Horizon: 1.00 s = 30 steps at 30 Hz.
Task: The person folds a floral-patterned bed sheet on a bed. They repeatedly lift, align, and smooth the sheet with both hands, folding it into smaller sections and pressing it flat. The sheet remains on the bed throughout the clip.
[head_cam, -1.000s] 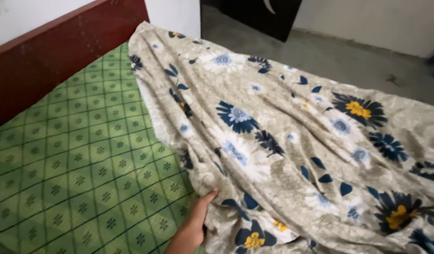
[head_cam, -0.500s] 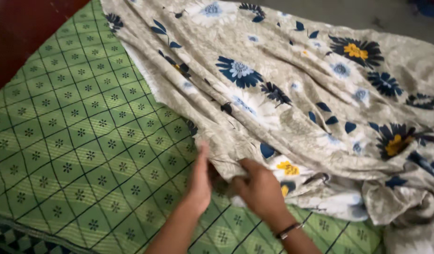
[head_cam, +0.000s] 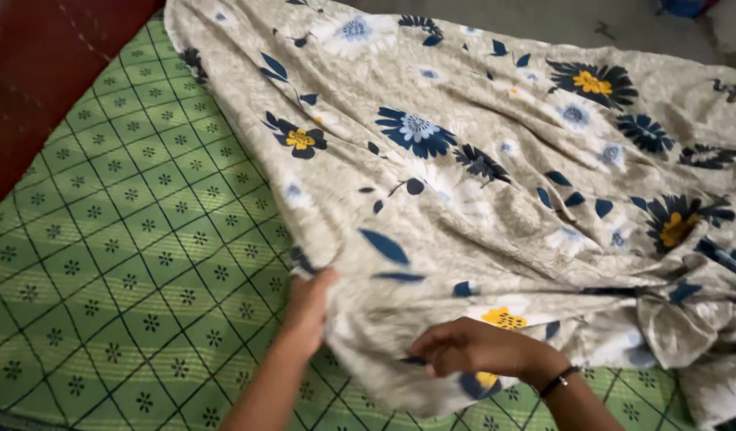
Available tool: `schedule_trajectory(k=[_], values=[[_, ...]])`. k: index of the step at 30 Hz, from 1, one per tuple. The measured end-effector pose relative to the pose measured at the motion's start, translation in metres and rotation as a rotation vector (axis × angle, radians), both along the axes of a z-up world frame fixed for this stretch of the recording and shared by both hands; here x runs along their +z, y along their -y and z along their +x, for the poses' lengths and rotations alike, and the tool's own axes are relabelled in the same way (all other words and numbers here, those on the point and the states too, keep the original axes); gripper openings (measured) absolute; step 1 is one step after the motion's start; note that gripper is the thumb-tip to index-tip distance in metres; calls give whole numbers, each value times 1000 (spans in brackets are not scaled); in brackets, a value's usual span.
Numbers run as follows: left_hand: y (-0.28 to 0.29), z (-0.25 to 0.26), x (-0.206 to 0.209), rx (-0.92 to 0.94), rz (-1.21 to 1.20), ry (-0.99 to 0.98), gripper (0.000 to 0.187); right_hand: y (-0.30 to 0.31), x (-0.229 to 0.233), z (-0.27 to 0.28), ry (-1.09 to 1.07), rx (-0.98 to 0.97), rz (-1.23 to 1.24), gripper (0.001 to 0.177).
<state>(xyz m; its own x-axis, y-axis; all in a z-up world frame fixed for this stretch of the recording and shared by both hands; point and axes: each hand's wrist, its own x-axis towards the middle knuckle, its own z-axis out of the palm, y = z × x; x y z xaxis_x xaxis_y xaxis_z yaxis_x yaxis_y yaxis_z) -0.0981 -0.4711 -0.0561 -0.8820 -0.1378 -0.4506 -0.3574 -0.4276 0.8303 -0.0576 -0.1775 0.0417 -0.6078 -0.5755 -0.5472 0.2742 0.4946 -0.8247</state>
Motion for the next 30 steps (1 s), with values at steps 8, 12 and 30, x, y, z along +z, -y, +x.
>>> schedule_trajectory(k=[8, 12, 30], values=[[182, 54, -75, 223, -897, 327, 36, 84, -7, -31, -987, -276, 539, 51], [227, 75, -70, 477, -1059, 401, 40, 135, -15, -51, -1009, -84, 376, 67], [124, 106, 0, -107, -1060, -153, 61, 280, -43, -106, 173, -658, -304, 24]])
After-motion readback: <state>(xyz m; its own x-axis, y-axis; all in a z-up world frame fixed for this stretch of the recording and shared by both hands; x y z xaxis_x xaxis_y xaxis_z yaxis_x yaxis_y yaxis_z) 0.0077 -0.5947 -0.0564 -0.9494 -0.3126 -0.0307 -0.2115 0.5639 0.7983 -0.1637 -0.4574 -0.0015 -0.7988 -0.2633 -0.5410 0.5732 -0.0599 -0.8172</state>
